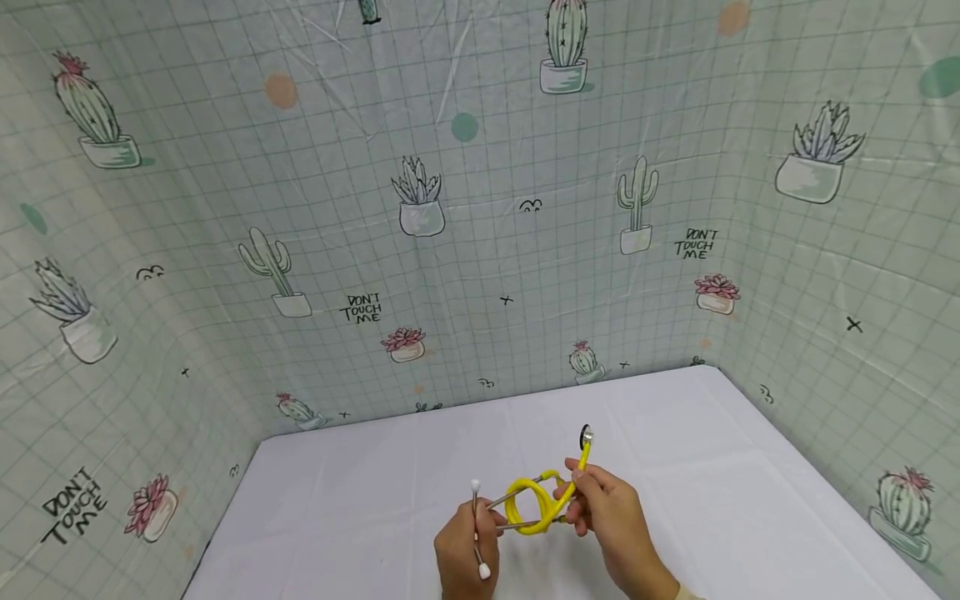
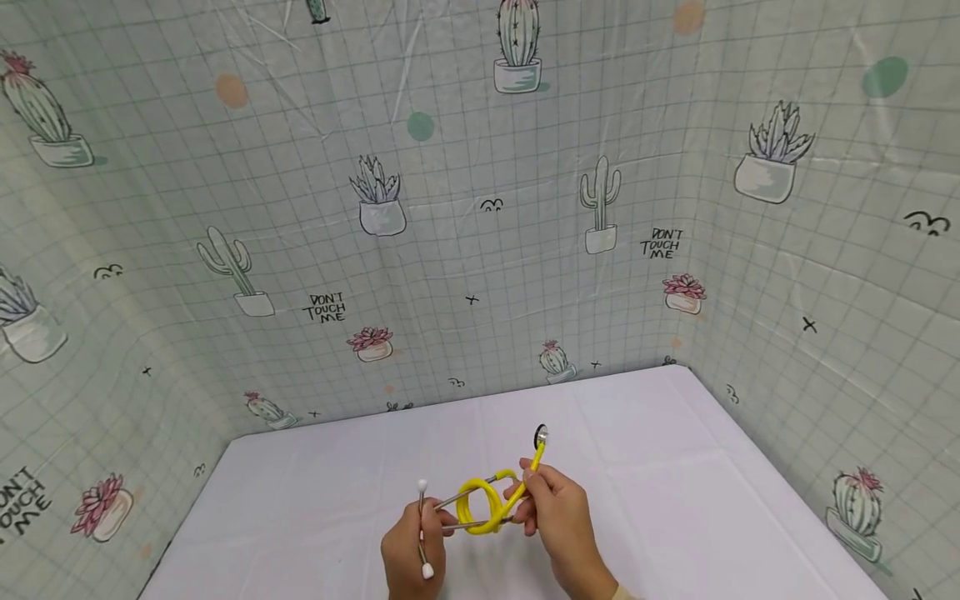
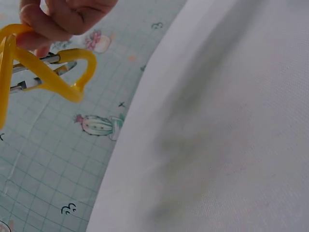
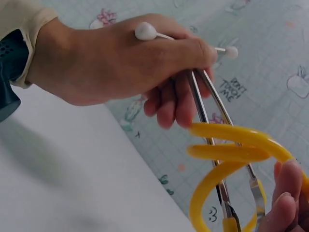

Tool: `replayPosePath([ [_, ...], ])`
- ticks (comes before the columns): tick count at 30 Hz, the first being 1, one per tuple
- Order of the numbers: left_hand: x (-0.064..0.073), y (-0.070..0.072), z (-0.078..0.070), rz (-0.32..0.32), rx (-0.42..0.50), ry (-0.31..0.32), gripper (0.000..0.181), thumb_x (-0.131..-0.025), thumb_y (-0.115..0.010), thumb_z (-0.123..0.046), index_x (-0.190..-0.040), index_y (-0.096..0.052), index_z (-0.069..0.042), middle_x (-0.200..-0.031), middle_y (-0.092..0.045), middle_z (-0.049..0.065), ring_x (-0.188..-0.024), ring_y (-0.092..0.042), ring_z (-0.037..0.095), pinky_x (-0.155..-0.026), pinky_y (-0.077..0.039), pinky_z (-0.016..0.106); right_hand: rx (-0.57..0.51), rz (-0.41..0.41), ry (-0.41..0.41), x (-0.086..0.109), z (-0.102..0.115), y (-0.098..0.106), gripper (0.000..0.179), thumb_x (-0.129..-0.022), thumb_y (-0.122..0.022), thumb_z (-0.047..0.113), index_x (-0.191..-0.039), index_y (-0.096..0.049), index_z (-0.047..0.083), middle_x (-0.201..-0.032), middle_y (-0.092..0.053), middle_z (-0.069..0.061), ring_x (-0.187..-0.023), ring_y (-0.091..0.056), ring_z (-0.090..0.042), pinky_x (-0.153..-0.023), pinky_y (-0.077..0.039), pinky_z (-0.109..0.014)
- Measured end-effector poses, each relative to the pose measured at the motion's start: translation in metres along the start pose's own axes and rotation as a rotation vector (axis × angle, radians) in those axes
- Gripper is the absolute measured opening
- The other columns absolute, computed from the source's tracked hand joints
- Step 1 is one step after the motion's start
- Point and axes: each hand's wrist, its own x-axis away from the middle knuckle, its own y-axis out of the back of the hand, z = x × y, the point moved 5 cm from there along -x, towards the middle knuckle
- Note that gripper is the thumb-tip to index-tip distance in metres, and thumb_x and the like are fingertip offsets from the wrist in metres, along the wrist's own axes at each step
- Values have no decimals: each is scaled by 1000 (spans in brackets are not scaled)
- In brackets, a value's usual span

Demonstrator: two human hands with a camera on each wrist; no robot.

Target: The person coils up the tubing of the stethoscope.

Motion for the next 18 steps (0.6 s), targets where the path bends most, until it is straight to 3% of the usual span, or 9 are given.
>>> replayPosePath([
  [4, -2, 2, 2, -20, 0, -57, 16, -90, -53, 6, -81, -61, -4, -64, -63, -4, -48, -56, 1, -43, -41, 8, 101, -13, 20, -1, 0, 4, 34, -99, -55, 10, -128, -60, -5, -83, -72, -13, -57, -58, -17, -48, -48, -24],
  [11, -5, 5, 6, -53, 11, -94, 16, -95, -51, 2, -83, -61, -2, -65, -64, -1, -51, -60, 5, -45, -46, 11, 375, 11, 93, -5, 4, 13, 22, -88, -57, 1, -106, -71, -2, -67, -66, -5, -58, -59, -20, -46, -46, -25],
  [14, -6, 4, 5, -28, 21, -110, 16, -94, -52, 3, -82, -61, -3, -65, -65, -1, -52, -61, 6, -46, -47, 12, 386, 36, 80, -6, 5, 16, 22, -88, -58, 2, -106, -72, -2, -68, -66, -5, -58, -58, -19, -47, -46, -26],
  [18, -6, 1, 3, 19, 24, -128, 18, -94, -50, 2, -81, -60, -5, -64, -66, -2, -52, -60, 5, -46, -46, 11, 329, 119, 83, -7, 6, 18, 31, -90, -59, 3, -118, -69, -4, -68, -63, -8, -59, -57, -18, -49, -49, -26],
])
